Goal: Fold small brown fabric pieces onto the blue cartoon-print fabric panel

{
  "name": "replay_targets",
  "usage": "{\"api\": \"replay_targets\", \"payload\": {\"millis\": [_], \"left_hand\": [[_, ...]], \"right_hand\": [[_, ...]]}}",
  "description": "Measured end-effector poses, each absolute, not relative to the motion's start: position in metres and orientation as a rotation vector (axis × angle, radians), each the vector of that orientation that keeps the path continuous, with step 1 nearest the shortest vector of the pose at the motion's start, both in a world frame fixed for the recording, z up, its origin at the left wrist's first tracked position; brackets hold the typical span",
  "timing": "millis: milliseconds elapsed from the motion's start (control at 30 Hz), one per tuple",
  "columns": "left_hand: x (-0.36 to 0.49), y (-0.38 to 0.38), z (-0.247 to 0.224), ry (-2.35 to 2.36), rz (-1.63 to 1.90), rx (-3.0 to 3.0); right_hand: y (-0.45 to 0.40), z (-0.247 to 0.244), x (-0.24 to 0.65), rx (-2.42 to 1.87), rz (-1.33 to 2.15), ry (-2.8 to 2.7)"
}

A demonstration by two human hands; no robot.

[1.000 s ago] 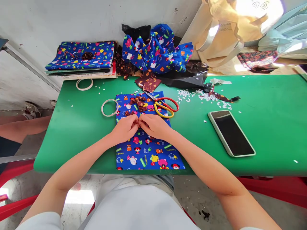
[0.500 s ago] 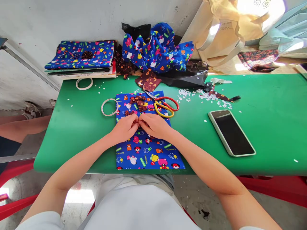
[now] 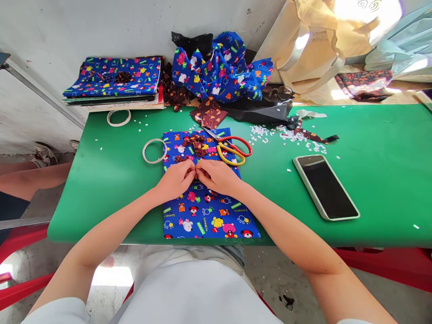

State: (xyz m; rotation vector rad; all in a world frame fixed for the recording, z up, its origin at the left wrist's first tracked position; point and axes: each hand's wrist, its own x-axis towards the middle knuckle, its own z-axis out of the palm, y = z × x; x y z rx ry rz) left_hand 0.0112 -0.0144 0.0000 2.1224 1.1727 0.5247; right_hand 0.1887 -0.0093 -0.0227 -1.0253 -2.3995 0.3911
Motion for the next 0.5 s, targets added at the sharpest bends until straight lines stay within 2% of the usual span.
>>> {"api": "replay_targets", "payload": {"millis": [500], "left_hand": [[0.0109,-0.0159,0.002,1.132,0.631,1.952]], "right_hand": [[-0.0119,-0.0149,0.1858,-1.116,0.58,-2.289]]}}
